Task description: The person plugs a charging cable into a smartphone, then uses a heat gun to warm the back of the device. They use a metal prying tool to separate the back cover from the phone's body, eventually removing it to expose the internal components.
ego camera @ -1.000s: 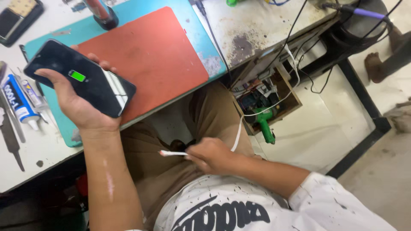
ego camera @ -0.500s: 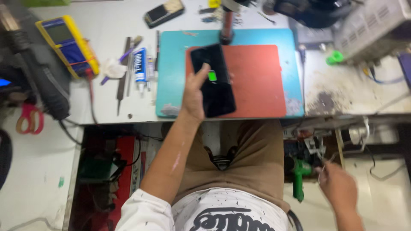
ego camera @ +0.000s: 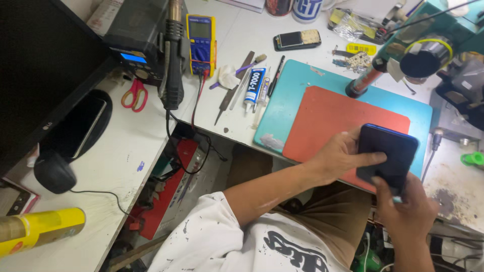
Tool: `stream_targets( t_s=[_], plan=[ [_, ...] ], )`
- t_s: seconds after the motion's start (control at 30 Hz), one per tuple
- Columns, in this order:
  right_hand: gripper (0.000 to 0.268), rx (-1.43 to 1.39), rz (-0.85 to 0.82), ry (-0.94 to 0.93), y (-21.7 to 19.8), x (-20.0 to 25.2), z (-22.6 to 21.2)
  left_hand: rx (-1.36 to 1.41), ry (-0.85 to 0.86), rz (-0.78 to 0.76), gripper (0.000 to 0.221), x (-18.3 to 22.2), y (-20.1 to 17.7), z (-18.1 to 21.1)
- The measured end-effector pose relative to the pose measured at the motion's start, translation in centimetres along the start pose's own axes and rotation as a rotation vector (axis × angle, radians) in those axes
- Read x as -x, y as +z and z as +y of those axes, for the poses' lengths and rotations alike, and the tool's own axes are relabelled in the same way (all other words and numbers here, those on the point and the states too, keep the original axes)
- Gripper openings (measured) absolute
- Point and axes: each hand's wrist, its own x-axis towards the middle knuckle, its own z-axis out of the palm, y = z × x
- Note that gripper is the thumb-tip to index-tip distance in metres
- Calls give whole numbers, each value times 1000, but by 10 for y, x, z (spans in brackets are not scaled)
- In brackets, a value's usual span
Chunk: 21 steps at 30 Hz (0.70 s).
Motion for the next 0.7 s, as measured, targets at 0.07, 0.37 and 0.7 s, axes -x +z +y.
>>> stream_targets(
  t_s=[0.07,0.37,0.7],
  plan=[
    [28,83,15,-100,6,-13,3,-465,148,33,46,-4,-13,22],
    [42,288,-162,-303,7,-31,-25,-1424,260,361,26,67,-83,137],
    [34,101,175,270,-69,115,57,-1622,200,-292,63,33,-20,80]
  ],
)
